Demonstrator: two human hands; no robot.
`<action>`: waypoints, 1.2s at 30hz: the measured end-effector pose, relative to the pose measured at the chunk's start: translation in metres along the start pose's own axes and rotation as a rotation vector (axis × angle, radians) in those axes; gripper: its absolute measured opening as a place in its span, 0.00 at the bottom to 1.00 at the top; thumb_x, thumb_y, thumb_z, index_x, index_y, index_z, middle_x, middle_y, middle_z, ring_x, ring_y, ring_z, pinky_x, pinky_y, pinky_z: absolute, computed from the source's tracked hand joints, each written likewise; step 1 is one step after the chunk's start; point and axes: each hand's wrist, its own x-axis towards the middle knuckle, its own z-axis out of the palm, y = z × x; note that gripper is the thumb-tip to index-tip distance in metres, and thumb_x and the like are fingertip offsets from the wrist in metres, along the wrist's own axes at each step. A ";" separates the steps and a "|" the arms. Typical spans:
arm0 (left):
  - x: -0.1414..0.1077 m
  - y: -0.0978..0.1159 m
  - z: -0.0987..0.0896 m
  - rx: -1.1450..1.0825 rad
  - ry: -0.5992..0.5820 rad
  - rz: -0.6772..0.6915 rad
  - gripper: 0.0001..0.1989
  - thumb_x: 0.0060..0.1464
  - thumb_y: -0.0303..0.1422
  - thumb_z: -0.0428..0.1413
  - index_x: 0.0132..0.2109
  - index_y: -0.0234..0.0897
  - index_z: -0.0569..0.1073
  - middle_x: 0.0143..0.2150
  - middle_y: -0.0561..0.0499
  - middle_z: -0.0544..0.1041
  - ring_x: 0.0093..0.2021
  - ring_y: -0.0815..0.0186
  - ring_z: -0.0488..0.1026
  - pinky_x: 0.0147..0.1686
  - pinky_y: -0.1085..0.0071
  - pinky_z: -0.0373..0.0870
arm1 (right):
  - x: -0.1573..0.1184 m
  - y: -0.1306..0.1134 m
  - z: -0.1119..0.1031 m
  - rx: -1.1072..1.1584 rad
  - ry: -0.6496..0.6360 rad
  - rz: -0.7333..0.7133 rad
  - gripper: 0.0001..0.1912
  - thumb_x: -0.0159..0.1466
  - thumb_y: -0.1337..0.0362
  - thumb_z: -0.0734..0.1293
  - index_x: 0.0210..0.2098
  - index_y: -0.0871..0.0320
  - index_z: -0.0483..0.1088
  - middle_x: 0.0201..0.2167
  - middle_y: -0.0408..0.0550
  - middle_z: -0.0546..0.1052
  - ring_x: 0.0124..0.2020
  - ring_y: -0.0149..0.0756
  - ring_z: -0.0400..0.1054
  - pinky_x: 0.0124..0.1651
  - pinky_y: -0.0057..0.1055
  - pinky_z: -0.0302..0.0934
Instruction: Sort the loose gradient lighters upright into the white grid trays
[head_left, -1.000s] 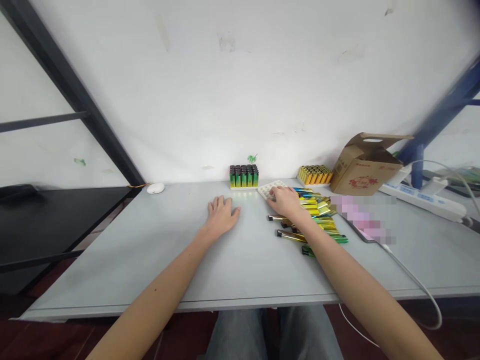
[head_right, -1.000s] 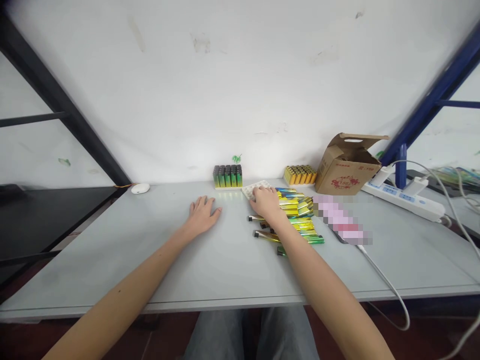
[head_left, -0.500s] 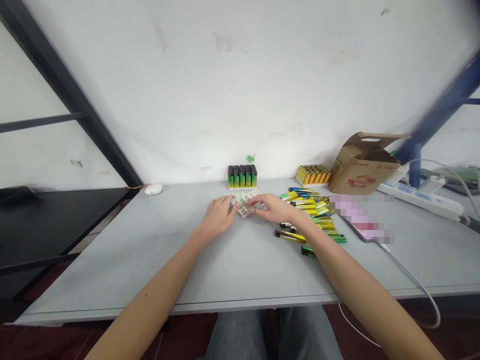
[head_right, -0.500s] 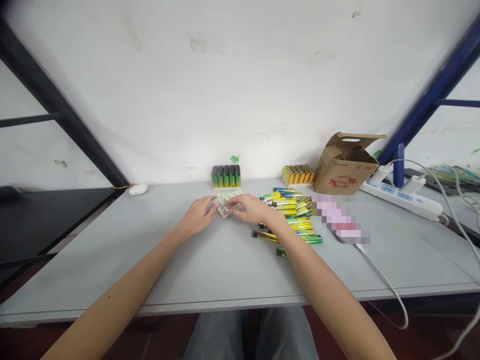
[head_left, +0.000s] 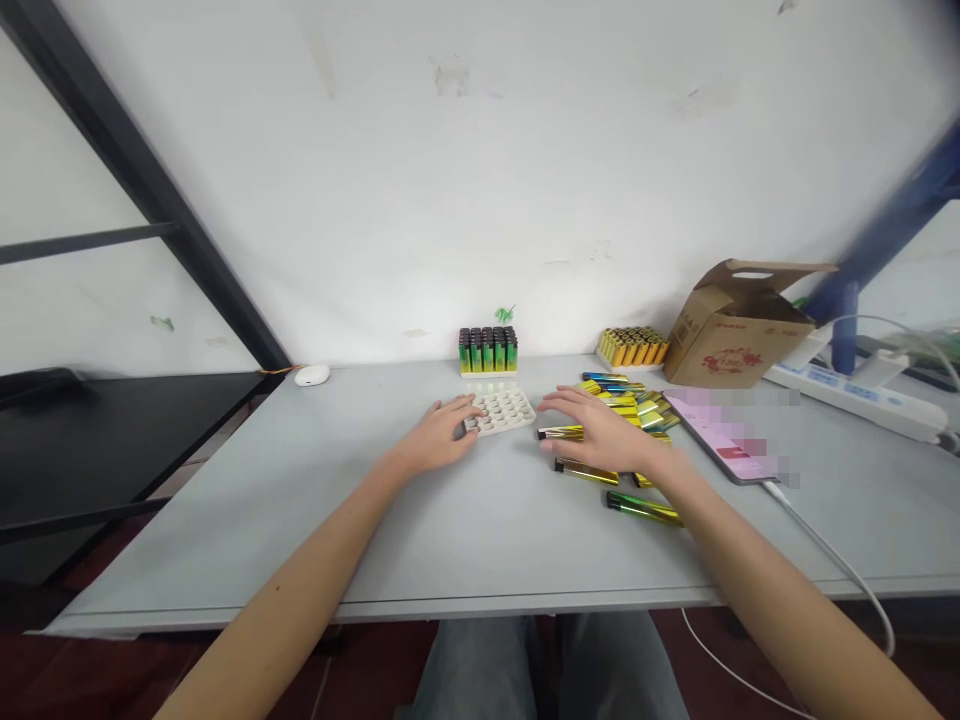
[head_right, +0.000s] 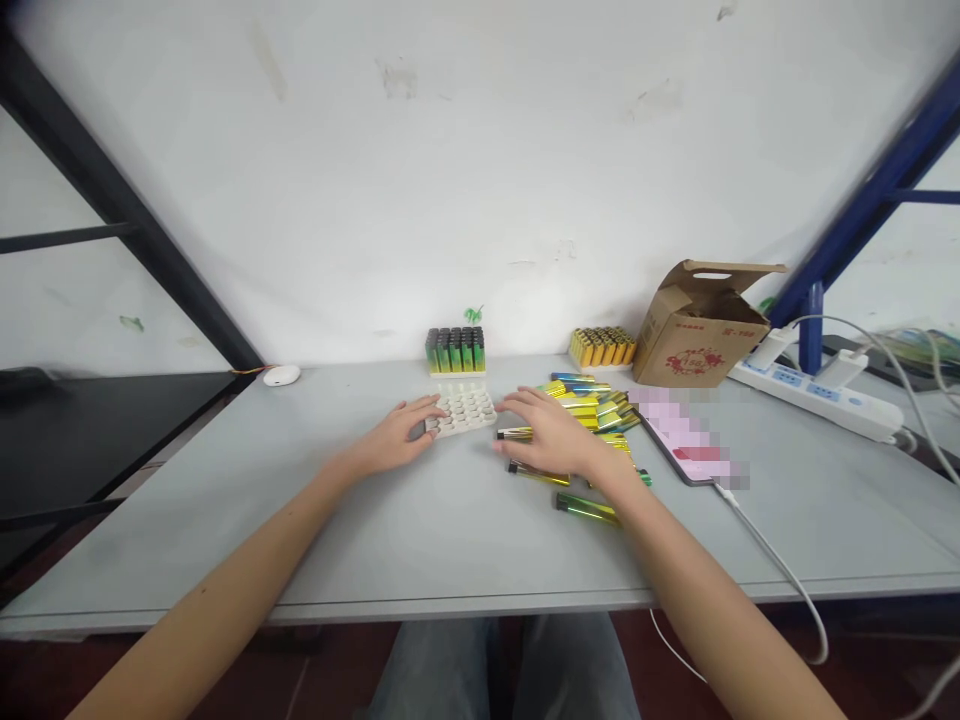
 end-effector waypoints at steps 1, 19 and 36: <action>-0.002 -0.001 -0.002 -0.005 -0.004 0.000 0.20 0.59 0.36 0.44 0.56 0.45 0.66 0.69 0.47 0.55 0.68 0.62 0.50 0.65 0.50 0.42 | -0.009 -0.002 -0.002 -0.019 -0.038 0.001 0.34 0.58 0.43 0.64 0.59 0.54 0.63 0.60 0.53 0.65 0.65 0.53 0.50 0.63 0.50 0.51; -0.007 -0.002 -0.006 0.037 0.020 0.045 0.18 0.59 0.35 0.44 0.54 0.46 0.69 0.66 0.47 0.59 0.64 0.59 0.59 0.64 0.49 0.46 | -0.061 0.005 0.029 -0.320 0.033 -0.014 0.33 0.65 0.48 0.57 0.67 0.52 0.50 0.68 0.50 0.53 0.68 0.52 0.44 0.66 0.54 0.46; 0.002 -0.008 0.003 -0.028 0.246 0.032 0.11 0.57 0.37 0.47 0.34 0.39 0.73 0.50 0.46 0.73 0.50 0.59 0.71 0.52 0.61 0.66 | 0.001 0.005 0.043 -0.345 0.154 0.087 0.20 0.66 0.57 0.56 0.54 0.57 0.64 0.51 0.53 0.72 0.53 0.46 0.61 0.61 0.45 0.46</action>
